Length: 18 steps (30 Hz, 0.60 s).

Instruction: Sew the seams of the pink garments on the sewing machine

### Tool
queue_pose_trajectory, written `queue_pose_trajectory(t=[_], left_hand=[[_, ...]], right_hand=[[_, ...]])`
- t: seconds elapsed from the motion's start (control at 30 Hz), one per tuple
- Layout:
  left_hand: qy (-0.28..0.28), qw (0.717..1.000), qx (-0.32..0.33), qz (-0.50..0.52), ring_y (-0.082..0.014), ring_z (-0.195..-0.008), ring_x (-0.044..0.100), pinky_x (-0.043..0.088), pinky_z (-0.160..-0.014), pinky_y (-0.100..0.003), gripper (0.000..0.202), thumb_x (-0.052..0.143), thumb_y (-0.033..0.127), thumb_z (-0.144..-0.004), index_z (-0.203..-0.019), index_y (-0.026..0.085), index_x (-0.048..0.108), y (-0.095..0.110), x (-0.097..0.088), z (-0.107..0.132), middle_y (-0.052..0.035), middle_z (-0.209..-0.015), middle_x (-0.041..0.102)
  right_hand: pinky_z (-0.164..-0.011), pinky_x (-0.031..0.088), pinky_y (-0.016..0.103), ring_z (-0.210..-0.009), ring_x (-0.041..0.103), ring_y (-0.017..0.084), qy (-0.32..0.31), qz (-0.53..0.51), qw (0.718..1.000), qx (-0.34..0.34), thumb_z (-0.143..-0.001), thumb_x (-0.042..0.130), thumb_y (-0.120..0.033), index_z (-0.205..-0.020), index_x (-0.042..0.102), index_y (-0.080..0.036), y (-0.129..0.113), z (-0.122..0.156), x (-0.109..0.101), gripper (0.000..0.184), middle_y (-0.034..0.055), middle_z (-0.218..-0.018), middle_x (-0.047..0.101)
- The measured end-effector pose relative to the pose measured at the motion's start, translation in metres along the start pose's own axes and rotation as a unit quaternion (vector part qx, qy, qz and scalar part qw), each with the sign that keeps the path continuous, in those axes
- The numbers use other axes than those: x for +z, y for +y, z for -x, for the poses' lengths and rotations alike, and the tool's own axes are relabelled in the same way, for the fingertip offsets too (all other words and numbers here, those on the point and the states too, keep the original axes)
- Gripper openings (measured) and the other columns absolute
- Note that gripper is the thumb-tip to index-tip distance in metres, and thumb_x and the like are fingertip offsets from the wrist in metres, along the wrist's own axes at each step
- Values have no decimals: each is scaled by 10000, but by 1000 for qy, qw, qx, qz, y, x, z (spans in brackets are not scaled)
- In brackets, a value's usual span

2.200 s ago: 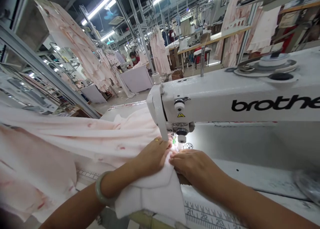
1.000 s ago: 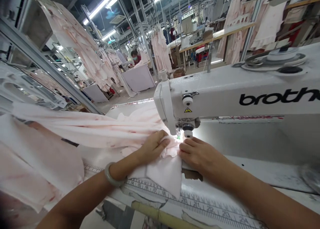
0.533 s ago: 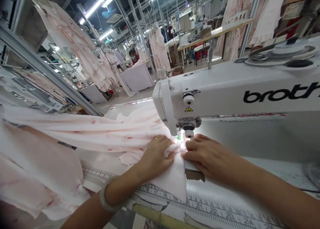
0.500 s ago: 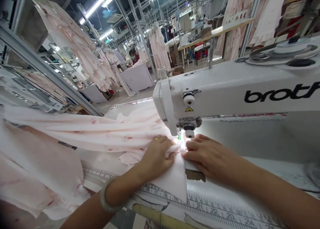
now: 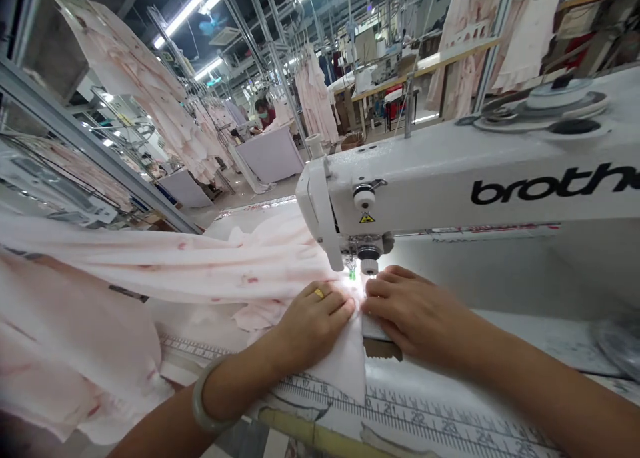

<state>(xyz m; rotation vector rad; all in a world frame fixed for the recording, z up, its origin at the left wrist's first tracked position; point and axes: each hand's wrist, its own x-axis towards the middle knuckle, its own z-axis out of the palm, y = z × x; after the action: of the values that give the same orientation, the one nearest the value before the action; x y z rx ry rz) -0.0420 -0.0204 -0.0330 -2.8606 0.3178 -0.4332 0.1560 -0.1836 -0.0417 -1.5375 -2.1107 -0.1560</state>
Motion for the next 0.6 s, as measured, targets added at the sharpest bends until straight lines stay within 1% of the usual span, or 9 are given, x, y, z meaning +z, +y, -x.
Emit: queue_pose_trajectory(t=[0.1, 0.13, 0.17, 0.27, 0.37, 0.47, 0.6], left_hand=[[8, 1000, -11, 16, -237, -979, 713, 571, -1053, -388, 203, 553, 89, -1102, -1166, 102, 745, 1, 5, 2, -80, -1038, 768], [5, 1000, -13, 23, -237, -993, 720, 576, -1065, -387, 202, 552, 94, -1107, -1157, 110, 748, 0, 6, 2, -80, -1053, 774], [-5, 999, -14, 33, -236, -1010, 725, 582, -1075, -389, 201, 554, 97, -1107, -1161, 118, 747, 0, 7, 2, -80, -1074, 778], [-46, 997, -22, 58, -242, -1068, 733, 604, -1075, -405, 211, 562, 77, -1091, -1199, 132, 736, -5, 8, -4, -92, -1122, 777], [-72, 995, -25, 57, -248, -1108, 735, 604, -1084, -402, 205, 549, 78, -1100, -1164, 125, 738, -12, 7, -12, -108, -1126, 767], [-78, 995, -20, 50, -244, -1090, 730, 592, -1083, -377, 188, 555, 74, -1098, -1139, 105, 735, -16, 6, -18, -110, -1092, 754], [-79, 995, -22, 48, -240, -1102, 715, 592, -1076, -387, 207, 543, 55, -1090, -1159, 114, 729, -17, 8, -17, -109, -1110, 753]], right_hand=[[-901, 534, 424, -988, 759, 232, 57, 31, 998, -14, -1127, 442, -170, -1220, 774, -238, -1, 0, 3, 352, 57, -1201, 837], [-923, 537, 427, -1031, 767, 232, 61, 31, 998, -11, -1137, 447, -190, -1267, 768, -243, 0, 0, 4, 349, 54, -1248, 839], [-930, 537, 425, -1044, 773, 230, 58, 29, 998, -5, -1149, 452, -212, -1274, 769, -253, 0, 0, 6, 343, 45, -1259, 845], [-892, 515, 420, -977, 786, 233, 57, 40, 998, 10, -1171, 453, -265, -1161, 793, -282, 3, 0, 12, 340, 20, -1193, 867], [-953, 476, 453, -874, 784, 236, 89, 78, 993, 17, -1184, 436, -280, -1117, 787, -294, 6, -1, 16, 358, 6, -1121, 878], [-1035, 447, 479, -837, 778, 231, 107, 91, 990, 21, -1192, 427, -281, -1113, 770, -295, 7, -3, 15, 352, 0, -1104, 877], [-1065, 466, 476, -880, 781, 235, 93, 67, 993, 12, -1182, 448, -286, -1121, 769, -319, 6, -2, 11, 328, -12, -1114, 872]])
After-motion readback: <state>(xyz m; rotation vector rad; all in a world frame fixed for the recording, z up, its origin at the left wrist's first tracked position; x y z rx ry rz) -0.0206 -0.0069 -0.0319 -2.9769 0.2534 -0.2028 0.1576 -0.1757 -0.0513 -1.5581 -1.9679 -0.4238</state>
